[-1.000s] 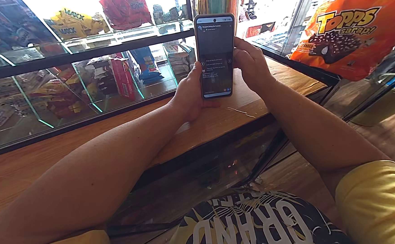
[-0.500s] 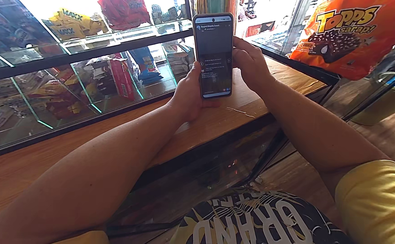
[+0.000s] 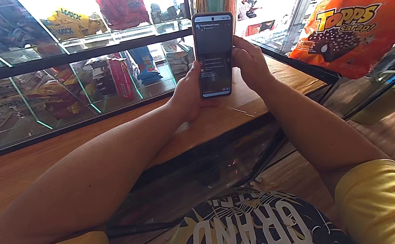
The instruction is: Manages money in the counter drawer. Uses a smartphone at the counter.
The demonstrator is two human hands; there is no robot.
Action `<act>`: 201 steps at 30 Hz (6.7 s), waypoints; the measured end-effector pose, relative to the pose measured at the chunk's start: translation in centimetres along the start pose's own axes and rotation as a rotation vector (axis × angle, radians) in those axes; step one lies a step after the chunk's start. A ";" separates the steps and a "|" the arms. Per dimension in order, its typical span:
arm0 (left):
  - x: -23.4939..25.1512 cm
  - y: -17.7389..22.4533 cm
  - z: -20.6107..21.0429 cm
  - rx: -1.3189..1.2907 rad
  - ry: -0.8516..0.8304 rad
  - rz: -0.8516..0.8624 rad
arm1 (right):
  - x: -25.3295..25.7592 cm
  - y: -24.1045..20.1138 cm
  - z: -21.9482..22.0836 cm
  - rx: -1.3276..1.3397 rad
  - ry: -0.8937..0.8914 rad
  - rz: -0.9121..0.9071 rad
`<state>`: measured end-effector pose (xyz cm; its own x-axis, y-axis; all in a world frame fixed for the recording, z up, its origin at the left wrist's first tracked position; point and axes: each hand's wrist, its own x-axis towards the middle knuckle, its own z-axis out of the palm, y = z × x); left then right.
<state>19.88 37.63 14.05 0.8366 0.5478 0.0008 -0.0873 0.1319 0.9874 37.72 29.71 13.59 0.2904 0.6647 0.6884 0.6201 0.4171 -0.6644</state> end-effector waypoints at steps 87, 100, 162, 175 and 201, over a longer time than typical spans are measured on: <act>0.2 0.0 -0.1 0.013 0.001 0.000 | 0.1 0.1 -0.1 -0.011 -0.014 -0.003; 0.0 0.1 0.1 0.015 0.017 -0.006 | 0.0 0.0 0.0 0.004 -0.014 -0.003; 0.0 0.0 0.0 0.017 -0.001 0.002 | 0.0 0.0 0.0 -0.013 -0.005 0.006; 0.0 0.1 0.0 0.016 0.004 -0.012 | 0.1 0.1 0.0 -0.009 -0.006 0.009; 0.1 -0.1 0.0 0.006 0.006 0.000 | 0.1 0.3 -0.1 0.013 -0.022 -0.003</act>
<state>19.95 37.64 14.00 0.8336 0.5524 -0.0004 -0.0837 0.1270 0.9884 38.00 29.84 13.49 0.2730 0.6768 0.6837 0.6115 0.4266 -0.6664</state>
